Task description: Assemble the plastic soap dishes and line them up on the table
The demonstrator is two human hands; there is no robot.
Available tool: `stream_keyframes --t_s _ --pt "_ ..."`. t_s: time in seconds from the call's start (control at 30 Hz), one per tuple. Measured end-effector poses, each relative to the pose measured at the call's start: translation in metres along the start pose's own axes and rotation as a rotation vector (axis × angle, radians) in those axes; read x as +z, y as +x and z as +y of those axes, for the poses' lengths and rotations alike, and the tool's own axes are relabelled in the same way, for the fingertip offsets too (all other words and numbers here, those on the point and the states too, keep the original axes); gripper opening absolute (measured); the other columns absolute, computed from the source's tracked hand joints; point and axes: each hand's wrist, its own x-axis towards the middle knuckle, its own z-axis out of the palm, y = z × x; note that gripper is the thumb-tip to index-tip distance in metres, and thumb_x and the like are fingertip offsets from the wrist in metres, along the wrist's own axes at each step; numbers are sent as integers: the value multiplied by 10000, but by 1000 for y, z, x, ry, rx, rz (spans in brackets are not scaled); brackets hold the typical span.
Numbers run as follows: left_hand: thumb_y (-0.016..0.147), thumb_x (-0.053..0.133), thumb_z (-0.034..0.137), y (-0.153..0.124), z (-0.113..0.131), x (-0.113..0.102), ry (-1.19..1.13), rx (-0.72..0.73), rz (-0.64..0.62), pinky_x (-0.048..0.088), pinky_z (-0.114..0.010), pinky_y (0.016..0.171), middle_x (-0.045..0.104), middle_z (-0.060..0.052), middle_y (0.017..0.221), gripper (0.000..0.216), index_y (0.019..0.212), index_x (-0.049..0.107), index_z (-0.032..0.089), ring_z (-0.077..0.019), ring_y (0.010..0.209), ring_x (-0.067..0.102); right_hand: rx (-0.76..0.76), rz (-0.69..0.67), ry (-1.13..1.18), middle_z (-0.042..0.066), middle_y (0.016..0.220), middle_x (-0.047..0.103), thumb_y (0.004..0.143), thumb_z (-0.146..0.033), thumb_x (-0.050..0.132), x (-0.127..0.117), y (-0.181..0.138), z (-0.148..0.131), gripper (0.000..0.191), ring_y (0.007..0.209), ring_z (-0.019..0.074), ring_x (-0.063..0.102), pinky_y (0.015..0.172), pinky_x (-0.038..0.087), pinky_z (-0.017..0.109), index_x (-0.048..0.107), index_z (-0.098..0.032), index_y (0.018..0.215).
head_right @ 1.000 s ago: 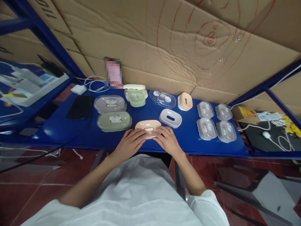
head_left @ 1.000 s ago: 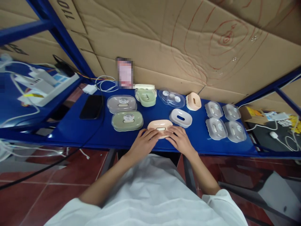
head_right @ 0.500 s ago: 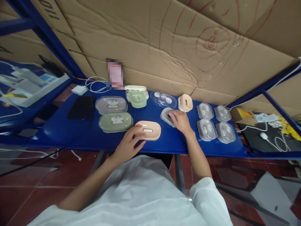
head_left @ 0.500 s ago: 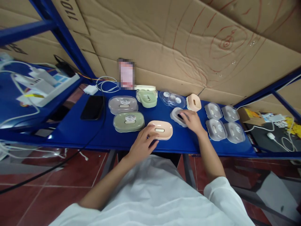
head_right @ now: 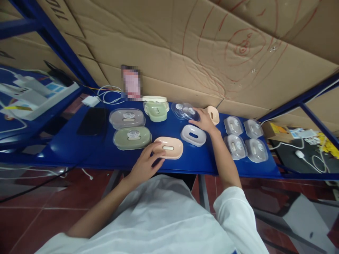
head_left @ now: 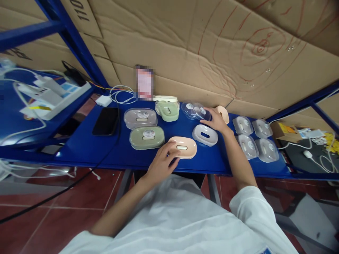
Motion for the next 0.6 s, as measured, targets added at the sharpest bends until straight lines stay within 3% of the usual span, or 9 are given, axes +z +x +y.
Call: stream_keyframes --t_s 0.13,0.23,0.33,0.43,0.6 --pt "1030 636 200 -1 0 0 2 -53 -13 478 -519 1248 498 -161 1620 375 1402 641 252 -316 1536 500 -76 85 99 169 1473 628 952 -637 735 -7 -44 -50 722 1386 331 602 1208 482 539 594 -217 1522" --pt "1046 638 249 -1 0 1 -17 -129 4 457 -511 1267 349 -170 1739 575 1594 470 281 -326 1608 408 -194 -9 125 145 1547 562 1031 -544 675 -1 -91 -95 603 1461 305 557 1226 486 506 570 -277 1562" --pt "1045 657 310 -2 -3 1 -67 -183 5 447 -506 1274 295 -169 1778 727 1685 312 296 -324 1627 377 -262 -85 67 128 1643 485 1095 -432 581 14 -127 -130 532 1603 333 393 1282 423 578 520 -316 1610" --pt "1040 672 357 -3 -6 2 -105 -204 -20 454 -495 1270 385 -150 1744 781 1705 265 315 -309 1598 432 -268 -102 4 98 1709 416 1119 -375 506 31 -141 -148 536 1674 352 229 1307 370 644 462 -342 1652" --pt "1029 693 376 -3 -10 3 -101 -224 -38 454 -485 1269 440 -137 1712 675 1639 412 308 -299 1571 474 -319 -70 -34 82 1715 415 1126 -359 478 49 -137 -151 521 1682 347 196 1305 370 655 468 -352 1647"
